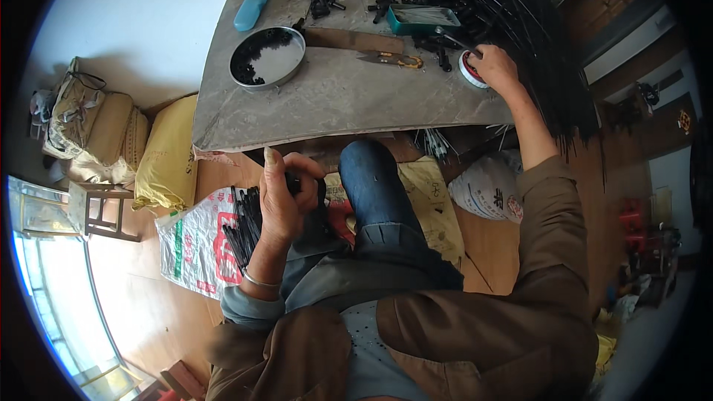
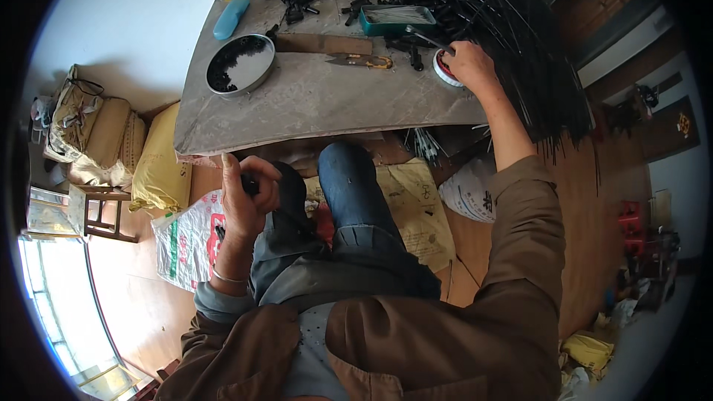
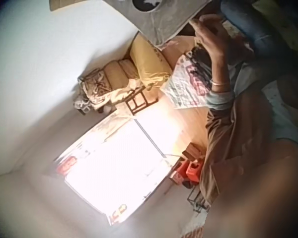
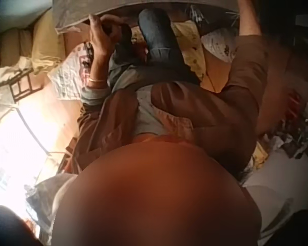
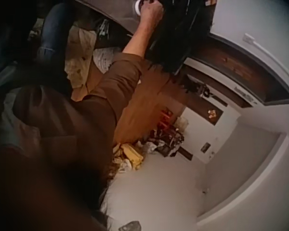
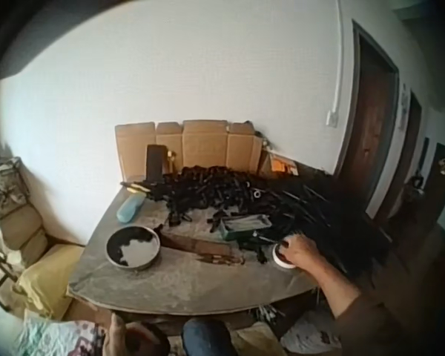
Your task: Manually assemble umbrella frames by connecting rods and securing them with wire and tools.
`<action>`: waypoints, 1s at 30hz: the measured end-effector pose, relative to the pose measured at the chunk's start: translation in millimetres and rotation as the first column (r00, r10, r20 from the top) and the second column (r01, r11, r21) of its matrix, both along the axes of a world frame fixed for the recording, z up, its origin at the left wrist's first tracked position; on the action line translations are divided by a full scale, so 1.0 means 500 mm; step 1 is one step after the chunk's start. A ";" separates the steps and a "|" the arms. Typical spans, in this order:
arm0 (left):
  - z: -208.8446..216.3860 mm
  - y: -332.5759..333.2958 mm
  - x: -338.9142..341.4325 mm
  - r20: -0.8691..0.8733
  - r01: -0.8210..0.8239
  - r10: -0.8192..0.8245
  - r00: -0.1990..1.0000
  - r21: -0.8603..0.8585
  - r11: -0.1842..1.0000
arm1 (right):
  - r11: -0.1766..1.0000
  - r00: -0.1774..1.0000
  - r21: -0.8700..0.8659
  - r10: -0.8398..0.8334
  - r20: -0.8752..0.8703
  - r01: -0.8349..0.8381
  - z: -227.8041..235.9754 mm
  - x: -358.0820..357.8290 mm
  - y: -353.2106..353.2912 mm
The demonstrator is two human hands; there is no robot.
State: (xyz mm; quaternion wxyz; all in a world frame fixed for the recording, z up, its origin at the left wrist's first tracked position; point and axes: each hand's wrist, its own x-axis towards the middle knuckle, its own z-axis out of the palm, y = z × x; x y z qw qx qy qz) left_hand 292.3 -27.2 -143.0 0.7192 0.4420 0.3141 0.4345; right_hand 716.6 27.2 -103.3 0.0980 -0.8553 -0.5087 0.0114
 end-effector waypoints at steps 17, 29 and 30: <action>-0.008 0.001 -0.024 0.132 0.135 -0.153 0.979 0.134 0.982 | 0.941 0.219 0.310 0.277 -0.936 0.136 0.047 -0.086 -0.032; -0.031 -0.014 -0.042 0.125 -0.282 0.253 0.959 0.377 0.882 | 0.947 -0.308 0.321 0.304 -0.902 -0.005 -0.035 -0.603 -0.118; -0.035 -0.015 -0.046 0.108 -0.315 0.296 0.949 0.396 0.863 | 0.944 -0.293 0.330 0.320 -0.901 0.014 -0.045 -0.621 -0.116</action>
